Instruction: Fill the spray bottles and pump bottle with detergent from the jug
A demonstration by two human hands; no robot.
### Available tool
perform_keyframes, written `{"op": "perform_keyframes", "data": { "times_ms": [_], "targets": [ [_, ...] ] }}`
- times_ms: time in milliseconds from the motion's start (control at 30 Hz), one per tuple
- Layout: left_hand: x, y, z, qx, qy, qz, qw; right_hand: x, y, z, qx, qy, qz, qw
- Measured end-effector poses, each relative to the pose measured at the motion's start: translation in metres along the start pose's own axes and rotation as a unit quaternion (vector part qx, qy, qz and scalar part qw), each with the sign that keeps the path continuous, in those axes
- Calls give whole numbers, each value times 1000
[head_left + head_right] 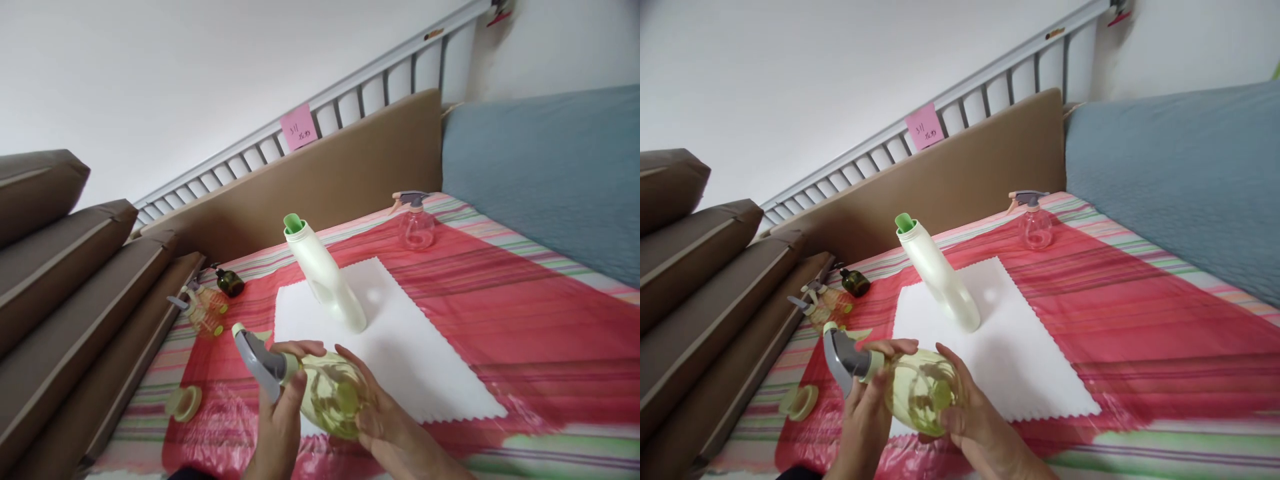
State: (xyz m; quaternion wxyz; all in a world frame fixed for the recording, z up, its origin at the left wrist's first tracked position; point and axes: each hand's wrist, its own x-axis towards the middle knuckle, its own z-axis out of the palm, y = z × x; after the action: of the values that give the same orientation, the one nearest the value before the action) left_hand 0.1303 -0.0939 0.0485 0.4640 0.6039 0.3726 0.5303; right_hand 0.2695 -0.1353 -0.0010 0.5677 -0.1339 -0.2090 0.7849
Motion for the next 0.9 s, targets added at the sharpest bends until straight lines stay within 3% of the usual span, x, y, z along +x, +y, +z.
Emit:
{"op": "perform_keyframes", "data": {
  "times_ms": [133,300,367,467,600,733,833,900],
  "targets": [
    [6,19,0,-26,-80,-41,996,-12,-12,10,-39,4,-18,999],
    [11,41,11,-52,-140,-93,984,-22,-7,7,3,-1,114,993],
    [11,46,16,-88,-143,-95,981,-24,-5,5,29,-12,130,991],
    [11,49,18,-115,-141,-70,981,-26,-9,9,36,-62,96,993],
    [11,51,14,-70,-124,-53,988,-27,-17,16,53,-82,92,991],
    [8,56,13,-21,-116,-64,991,-24,-12,11,104,-85,167,977],
    [5,56,14,-31,-114,-63,991,-22,-10,8,139,-80,236,958],
    [3,52,13,-55,-117,-59,990,-21,-10,10,135,-66,243,958]
  ]
}}
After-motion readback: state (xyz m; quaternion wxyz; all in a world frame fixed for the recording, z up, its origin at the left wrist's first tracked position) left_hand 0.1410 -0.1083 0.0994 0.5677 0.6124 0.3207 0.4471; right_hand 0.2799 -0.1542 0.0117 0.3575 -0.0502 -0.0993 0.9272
